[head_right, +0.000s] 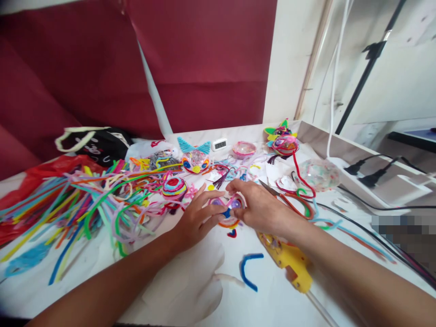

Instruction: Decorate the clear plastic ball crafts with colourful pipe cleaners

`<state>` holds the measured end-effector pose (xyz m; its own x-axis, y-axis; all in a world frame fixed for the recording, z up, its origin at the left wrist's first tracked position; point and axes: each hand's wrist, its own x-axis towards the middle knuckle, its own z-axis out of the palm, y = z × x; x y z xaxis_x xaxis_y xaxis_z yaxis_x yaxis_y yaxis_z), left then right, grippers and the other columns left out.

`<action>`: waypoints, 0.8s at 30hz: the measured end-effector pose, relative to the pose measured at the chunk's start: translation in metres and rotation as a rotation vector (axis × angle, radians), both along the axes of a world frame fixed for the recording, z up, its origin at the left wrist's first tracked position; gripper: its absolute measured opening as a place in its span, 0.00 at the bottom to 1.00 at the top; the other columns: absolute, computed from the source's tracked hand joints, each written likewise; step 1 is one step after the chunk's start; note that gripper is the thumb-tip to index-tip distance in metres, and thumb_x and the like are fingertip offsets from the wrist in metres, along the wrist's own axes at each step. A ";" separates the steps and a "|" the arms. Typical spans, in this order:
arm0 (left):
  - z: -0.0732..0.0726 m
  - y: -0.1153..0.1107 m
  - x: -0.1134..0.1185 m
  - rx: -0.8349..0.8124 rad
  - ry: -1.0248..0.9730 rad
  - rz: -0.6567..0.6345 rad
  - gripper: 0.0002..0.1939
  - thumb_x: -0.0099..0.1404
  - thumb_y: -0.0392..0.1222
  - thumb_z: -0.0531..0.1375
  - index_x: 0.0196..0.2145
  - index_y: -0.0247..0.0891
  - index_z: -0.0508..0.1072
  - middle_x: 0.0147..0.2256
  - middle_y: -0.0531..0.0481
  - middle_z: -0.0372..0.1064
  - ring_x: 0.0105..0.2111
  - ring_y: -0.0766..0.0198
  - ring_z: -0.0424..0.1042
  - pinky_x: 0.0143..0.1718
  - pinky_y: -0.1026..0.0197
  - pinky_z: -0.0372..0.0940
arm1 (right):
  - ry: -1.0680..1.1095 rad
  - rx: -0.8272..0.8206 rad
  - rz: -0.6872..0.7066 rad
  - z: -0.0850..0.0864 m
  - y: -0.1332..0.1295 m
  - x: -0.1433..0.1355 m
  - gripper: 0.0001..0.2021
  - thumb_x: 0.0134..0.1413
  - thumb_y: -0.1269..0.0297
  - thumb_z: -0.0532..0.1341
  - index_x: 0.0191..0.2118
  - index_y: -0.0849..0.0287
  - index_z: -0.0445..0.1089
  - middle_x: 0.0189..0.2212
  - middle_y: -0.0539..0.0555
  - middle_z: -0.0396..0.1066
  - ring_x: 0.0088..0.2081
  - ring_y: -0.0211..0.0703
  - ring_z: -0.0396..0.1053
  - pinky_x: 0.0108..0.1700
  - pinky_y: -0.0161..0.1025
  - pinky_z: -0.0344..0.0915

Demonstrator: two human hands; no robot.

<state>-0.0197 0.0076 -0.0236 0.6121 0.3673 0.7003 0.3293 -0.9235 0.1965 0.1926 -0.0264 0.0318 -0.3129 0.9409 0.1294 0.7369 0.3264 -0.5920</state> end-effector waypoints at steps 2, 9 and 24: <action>0.000 -0.001 0.000 0.006 -0.003 0.000 0.06 0.68 0.39 0.56 0.41 0.40 0.72 0.50 0.40 0.70 0.52 0.58 0.71 0.60 0.41 0.57 | -0.003 0.018 0.001 0.000 -0.002 0.000 0.18 0.49 0.68 0.61 0.49 0.55 0.65 0.46 0.55 0.70 0.47 0.49 0.68 0.51 0.47 0.63; 0.004 -0.006 -0.001 0.051 0.028 0.008 0.06 0.68 0.38 0.56 0.41 0.40 0.72 0.50 0.39 0.70 0.52 0.58 0.70 0.62 0.38 0.53 | 0.014 0.014 -0.025 -0.001 -0.008 -0.001 0.18 0.49 0.69 0.60 0.48 0.54 0.64 0.44 0.54 0.70 0.46 0.48 0.67 0.48 0.46 0.64; 0.005 -0.006 0.000 0.062 0.023 0.016 0.06 0.68 0.38 0.56 0.41 0.39 0.72 0.50 0.39 0.71 0.52 0.57 0.71 0.62 0.40 0.54 | 0.074 0.013 -0.048 0.001 -0.014 -0.004 0.17 0.49 0.69 0.59 0.47 0.55 0.65 0.44 0.53 0.71 0.45 0.47 0.68 0.47 0.43 0.63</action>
